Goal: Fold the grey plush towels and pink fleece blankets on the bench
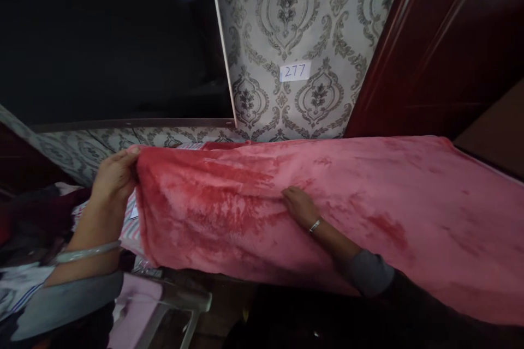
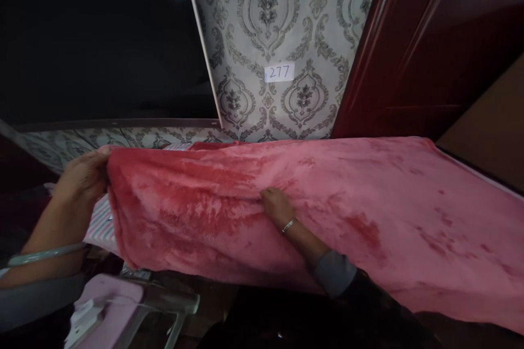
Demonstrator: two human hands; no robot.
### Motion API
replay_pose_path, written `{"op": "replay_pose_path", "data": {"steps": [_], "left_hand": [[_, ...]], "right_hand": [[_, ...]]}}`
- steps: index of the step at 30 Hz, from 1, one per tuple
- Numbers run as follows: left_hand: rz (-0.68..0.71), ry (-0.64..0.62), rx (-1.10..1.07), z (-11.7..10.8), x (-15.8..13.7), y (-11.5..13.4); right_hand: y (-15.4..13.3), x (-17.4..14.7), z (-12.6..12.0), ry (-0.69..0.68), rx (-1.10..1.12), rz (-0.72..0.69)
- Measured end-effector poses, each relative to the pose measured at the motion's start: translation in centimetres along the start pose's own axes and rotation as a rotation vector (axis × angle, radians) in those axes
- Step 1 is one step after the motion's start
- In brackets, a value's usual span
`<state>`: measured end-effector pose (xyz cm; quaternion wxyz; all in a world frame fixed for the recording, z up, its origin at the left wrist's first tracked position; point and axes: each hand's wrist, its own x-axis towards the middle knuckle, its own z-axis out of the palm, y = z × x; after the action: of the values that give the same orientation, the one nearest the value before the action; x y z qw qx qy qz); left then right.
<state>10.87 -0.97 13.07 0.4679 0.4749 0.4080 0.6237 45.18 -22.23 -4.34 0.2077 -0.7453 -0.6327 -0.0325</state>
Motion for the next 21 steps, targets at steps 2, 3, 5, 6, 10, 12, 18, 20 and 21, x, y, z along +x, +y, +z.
{"op": "replay_pose_path", "data": {"steps": [2,3,5,6,10,12,18,20,21], "left_hand": [[-0.067,-0.047,0.015,0.1,-0.1,-0.1],[-0.088,-0.064,0.021,0.2,-0.2,-0.3],[-0.092,-0.092,0.023,0.3,-0.4,-0.6],[-0.092,-0.11,0.018,0.3,-0.4,-0.8],[-0.103,-0.212,0.014,0.2,-0.8,-1.4],[-0.103,-0.303,0.034,-0.1,-1.0,-1.4],[0.041,-0.578,0.437,-1.6,-1.8,-0.5],[0.129,-0.581,0.598,-1.9,-2.0,-0.2],[0.169,-0.572,0.667,-2.0,-2.0,0.0]], "right_hand": [[1.2,-0.1,-1.6,0.084,0.019,0.006],[1.9,-0.1,-2.7,0.14,0.034,-0.003],[3.4,0.1,-5.1,0.233,0.065,-0.047],[4.0,0.2,-6.2,0.261,0.078,-0.07],[5.1,0.2,-9.0,0.27,0.127,-0.102],[5.2,0.0,-9.2,0.271,0.174,-0.098],[5.4,-0.4,-8.6,0.3,0.282,-0.089],[5.4,-0.3,-8.6,0.302,0.296,-0.104],[5.4,-0.3,-8.8,0.304,0.293,-0.113]]}}
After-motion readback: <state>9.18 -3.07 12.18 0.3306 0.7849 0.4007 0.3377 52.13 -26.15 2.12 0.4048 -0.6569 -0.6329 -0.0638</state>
